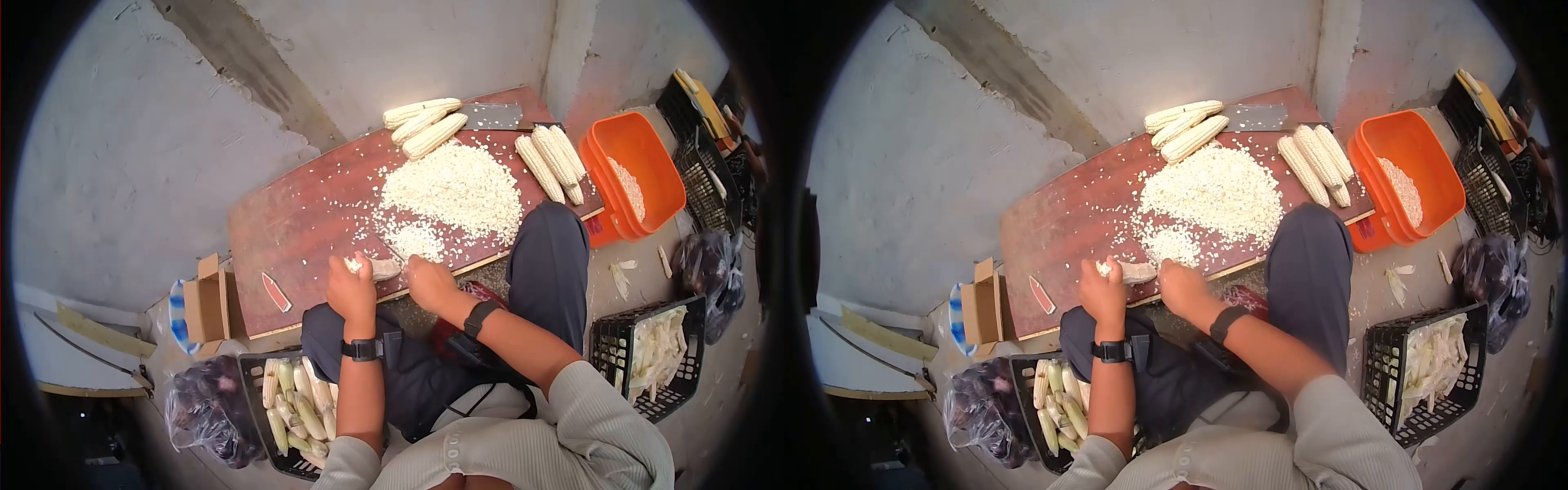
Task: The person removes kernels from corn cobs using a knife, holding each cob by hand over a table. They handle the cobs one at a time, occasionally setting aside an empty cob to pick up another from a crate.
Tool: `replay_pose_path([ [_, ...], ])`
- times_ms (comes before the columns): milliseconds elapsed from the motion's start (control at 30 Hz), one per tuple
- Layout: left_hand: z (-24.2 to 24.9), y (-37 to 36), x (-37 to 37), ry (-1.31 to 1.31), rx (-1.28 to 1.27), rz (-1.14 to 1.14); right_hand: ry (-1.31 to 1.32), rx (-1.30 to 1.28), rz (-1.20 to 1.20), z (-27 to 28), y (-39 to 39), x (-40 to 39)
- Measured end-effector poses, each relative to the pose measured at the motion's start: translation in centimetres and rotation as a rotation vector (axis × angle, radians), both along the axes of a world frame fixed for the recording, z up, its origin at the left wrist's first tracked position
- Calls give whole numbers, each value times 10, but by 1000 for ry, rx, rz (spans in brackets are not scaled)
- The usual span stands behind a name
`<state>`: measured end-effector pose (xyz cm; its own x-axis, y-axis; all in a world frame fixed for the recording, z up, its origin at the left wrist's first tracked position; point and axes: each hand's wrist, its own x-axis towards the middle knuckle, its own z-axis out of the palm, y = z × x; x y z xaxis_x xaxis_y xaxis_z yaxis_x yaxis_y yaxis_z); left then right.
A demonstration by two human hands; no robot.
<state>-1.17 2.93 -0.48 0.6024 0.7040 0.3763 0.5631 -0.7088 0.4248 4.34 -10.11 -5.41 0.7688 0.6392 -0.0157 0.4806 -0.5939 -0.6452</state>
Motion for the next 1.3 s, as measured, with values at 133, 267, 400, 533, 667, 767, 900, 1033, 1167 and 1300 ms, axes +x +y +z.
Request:
replay_pose_path([
  [133,3,0,-4,8,-39,44,-83,-68,50,31,-23,-27],
  [267,9,-3,-1,21,-93,39,-61,-126,75,29,-34,-40],
  [400,1,0,3,46,-50,3,-48,-135,93,13,-24,-38],
  [533,3,-3,7,47,-57,-90,-7,-249,29,-7,0,-18],
  [667,3,-6,6,31,-51,-49,32,-122,70,-23,5,0],
  [767,1,-1,-4,-38,-119,-9,45,-91,66,-21,1,-1],
  [900,6,0,-9,-87,-180,-30,-6,3,18,5,-13,-8],
  [1033,5,1,-13,-103,-141,-64,-146,-58,38,32,-27,-31],
  [1167,-1,1,-7,-126,-104,-97,-201,-111,68,25,-24,-36],
  [1300,0,3,-4,-97,-115,-129,-121,-116,83,25,-17,-31],
])
